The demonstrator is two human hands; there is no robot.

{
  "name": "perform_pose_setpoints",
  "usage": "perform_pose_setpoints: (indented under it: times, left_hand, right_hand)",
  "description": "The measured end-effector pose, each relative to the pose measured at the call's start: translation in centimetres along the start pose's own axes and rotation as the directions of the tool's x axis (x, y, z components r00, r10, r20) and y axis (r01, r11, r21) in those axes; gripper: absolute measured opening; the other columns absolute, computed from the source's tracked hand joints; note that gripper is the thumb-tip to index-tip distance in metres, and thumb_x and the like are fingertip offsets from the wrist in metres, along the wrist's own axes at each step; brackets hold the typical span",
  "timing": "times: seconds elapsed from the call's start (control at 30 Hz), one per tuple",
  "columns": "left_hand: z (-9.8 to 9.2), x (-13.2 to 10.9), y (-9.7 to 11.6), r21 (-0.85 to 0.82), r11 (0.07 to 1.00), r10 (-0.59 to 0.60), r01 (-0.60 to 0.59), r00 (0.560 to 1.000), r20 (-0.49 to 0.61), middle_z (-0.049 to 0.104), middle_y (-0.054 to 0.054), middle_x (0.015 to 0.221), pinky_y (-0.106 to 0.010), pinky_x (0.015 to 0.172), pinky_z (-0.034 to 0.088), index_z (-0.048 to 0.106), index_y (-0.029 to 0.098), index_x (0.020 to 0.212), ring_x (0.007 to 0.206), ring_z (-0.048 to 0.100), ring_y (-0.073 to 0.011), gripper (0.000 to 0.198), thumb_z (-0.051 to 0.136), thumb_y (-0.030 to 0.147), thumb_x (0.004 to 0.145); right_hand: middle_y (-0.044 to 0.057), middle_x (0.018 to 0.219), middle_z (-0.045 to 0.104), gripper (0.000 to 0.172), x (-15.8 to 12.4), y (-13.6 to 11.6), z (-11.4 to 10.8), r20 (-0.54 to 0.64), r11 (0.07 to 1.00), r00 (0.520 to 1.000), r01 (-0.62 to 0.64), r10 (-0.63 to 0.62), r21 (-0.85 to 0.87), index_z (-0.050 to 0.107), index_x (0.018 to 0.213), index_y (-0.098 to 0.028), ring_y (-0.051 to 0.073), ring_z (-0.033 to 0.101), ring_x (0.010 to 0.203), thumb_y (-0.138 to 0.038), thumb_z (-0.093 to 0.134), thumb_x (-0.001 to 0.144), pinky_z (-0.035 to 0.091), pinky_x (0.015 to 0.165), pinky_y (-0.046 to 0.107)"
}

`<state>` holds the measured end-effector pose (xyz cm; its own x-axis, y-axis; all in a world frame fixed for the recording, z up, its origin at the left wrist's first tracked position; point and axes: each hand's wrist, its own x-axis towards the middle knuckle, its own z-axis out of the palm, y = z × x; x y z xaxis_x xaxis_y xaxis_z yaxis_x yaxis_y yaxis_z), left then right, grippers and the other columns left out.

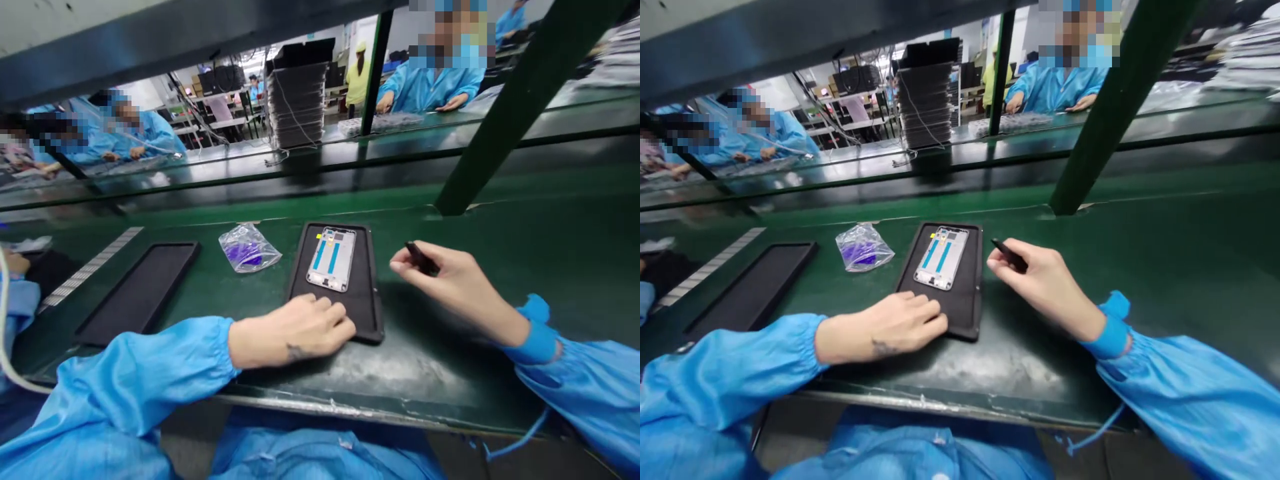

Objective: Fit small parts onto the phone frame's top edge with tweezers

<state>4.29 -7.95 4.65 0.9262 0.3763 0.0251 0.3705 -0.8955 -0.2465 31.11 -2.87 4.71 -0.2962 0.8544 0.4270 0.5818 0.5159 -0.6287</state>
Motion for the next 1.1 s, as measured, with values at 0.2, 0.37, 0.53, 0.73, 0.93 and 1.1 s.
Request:
perform_pose_setpoints:
  times: [0.2, 0.37, 0.53, 0.73, 0.93, 1.1]
  left_hand:
    - [-1.5, -2.4, 4.1, -0.174, 0.982, 0.054, -0.068, 0.995, -0.083, 0.055, -0.004, 0.084, -0.033, 0.054, 0.042, 0.058, 0.015, 0.1, 0.065, 0.051, -0.0161, 0.02, 0.039, 0.021, 0.103]
    - [-1.1, -2.6, -0.9, -0.045, 0.997, -0.066, 0.062, 0.995, -0.08, 0.061, -0.006, 0.091, -0.034, 0.061, 0.041, 0.06, 0.019, 0.106, 0.077, 0.057, -0.0188, 0.025, 0.035, 0.017, 0.104]
    - [0.0, -3.2, -4.9, -0.309, 0.949, -0.051, 0.063, 0.998, 0.047, 0.06, -0.003, 0.106, -0.03, 0.069, 0.044, 0.056, 0.021, 0.107, 0.085, 0.057, -0.0168, 0.022, 0.046, 0.04, 0.104]
    - [0.6, -3.4, -3.2, -0.263, 0.964, -0.027, 0.032, 0.999, 0.024, 0.057, -0.005, 0.098, -0.032, 0.061, 0.04, 0.054, 0.02, 0.101, 0.074, 0.053, -0.0172, 0.026, 0.037, 0.039, 0.106]
    - [-1.1, -3.7, -0.3, -0.361, 0.932, 0.018, 0.017, 0.996, 0.093, 0.059, -0.004, 0.092, -0.032, 0.058, 0.04, 0.053, 0.021, 0.098, 0.071, 0.052, -0.0167, 0.025, 0.037, 0.04, 0.106]
    - [-0.8, -2.9, -0.8, -0.4, 0.913, -0.115, 0.075, 0.99, -0.076, 0.06, -0.003, 0.082, -0.031, 0.059, 0.04, 0.054, 0.02, 0.089, 0.068, 0.052, -0.0162, 0.029, 0.036, 0.036, 0.106]
  right_hand:
    - [0.002, 0.072, 0.06, 0.024, 4.3, -1.4, 3.3, 0.108, 1.0, 0.994, -0.003, 0.002, 0.017, 0.065, 0.079, -0.017, 0.017, 0.053, 0.067, -0.04, 0.059, 0.086, 0.038, 0.063, 0.028]
    - [0.001, 0.069, 0.06, 0.023, 7.0, 0.1, 5.8, 0.119, 0.997, 0.993, -0.001, 0.01, -0.073, 0.067, 0.079, -0.015, 0.015, 0.053, 0.063, -0.035, 0.057, 0.083, 0.036, 0.061, 0.026]
    - [0.003, 0.075, 0.064, 0.021, 8.9, 1.8, 6.9, 0.054, 0.993, 0.999, 0.004, 0.002, -0.122, 0.066, 0.081, -0.015, 0.016, 0.056, 0.068, -0.032, 0.055, 0.084, 0.037, 0.064, 0.026]
    - [0.003, 0.074, 0.066, 0.015, 9.7, 2.5, 7.3, 0.075, 0.987, 0.997, -0.007, 0.02, -0.161, 0.067, 0.078, -0.015, 0.017, 0.059, 0.068, -0.026, 0.056, 0.081, 0.036, 0.064, 0.026]
    - [0.003, 0.07, 0.064, 0.013, 9.0, 2.4, 7.1, 0.076, 0.981, 0.996, -0.019, 0.034, -0.195, 0.064, 0.075, -0.016, 0.017, 0.057, 0.064, -0.024, 0.056, 0.08, 0.033, 0.061, 0.026]
    - [0.004, 0.074, 0.066, 0.016, 7.9, 1.2, 6.6, 0.07, 0.98, 0.998, 0.022, -0.008, -0.2, 0.064, 0.078, -0.016, 0.017, 0.057, 0.066, -0.027, 0.055, 0.085, 0.034, 0.062, 0.026]
